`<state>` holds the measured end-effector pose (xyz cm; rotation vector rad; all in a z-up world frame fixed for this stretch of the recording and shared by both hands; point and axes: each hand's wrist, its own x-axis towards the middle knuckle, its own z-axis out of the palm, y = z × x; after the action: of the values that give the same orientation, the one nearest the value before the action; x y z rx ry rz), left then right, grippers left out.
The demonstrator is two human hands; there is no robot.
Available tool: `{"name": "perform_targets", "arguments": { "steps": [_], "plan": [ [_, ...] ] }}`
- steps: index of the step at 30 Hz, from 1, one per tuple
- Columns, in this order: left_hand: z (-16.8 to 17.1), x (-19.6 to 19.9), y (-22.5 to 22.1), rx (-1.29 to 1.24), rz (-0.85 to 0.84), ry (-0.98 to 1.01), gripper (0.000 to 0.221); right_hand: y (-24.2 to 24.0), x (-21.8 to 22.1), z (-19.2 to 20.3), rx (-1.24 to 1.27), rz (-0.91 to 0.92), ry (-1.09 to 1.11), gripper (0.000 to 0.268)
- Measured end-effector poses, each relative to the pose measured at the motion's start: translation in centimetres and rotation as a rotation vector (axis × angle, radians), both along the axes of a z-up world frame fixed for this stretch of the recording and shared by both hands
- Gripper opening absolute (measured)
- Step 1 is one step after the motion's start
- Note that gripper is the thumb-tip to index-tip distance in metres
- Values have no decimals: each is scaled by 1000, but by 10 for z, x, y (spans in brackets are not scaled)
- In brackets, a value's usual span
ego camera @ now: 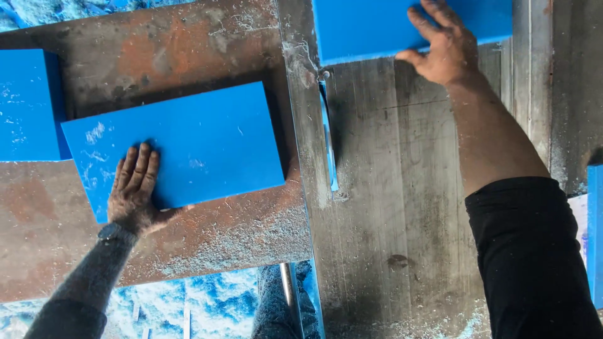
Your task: Cutting blue plastic boards to specific lengths using an industrial saw table and stacking the finished pieces.
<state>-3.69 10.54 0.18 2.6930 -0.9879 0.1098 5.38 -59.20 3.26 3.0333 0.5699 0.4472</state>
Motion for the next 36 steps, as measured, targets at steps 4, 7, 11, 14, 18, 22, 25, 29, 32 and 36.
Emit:
{"name": "perform_targets", "arguments": {
  "steps": [4,7,11,14,18,22,25,29,32,36],
  "plan": [
    [-7,-58,8,2,61,42,116,-22,-40,-6,-37,-197,-116,42],
    [-13,-95,5,-5,64,57,119,-28,-113,-22,40,-302,-25,33],
    [-2,-138,-4,-4,131,83,119,19,-243,-34,198,-479,13,45],
    [4,-172,-15,-17,107,95,115,89,-341,-29,293,-515,100,60],
    [22,-211,-29,-36,49,74,112,187,-448,-8,509,-505,396,74],
    [25,-248,-48,-33,10,73,117,238,-525,-29,388,-468,477,81],
    [26,-275,-73,-70,-16,62,119,262,-536,-11,393,-459,408,88],
    [18,-306,-125,-44,-29,137,119,244,-550,-21,334,-615,346,83],
    [24,-320,-179,-74,-45,188,116,197,-562,-28,322,-704,241,73],
    [29,-315,-255,-199,-72,282,107,111,-581,-54,416,-987,220,46]
  ]
}}
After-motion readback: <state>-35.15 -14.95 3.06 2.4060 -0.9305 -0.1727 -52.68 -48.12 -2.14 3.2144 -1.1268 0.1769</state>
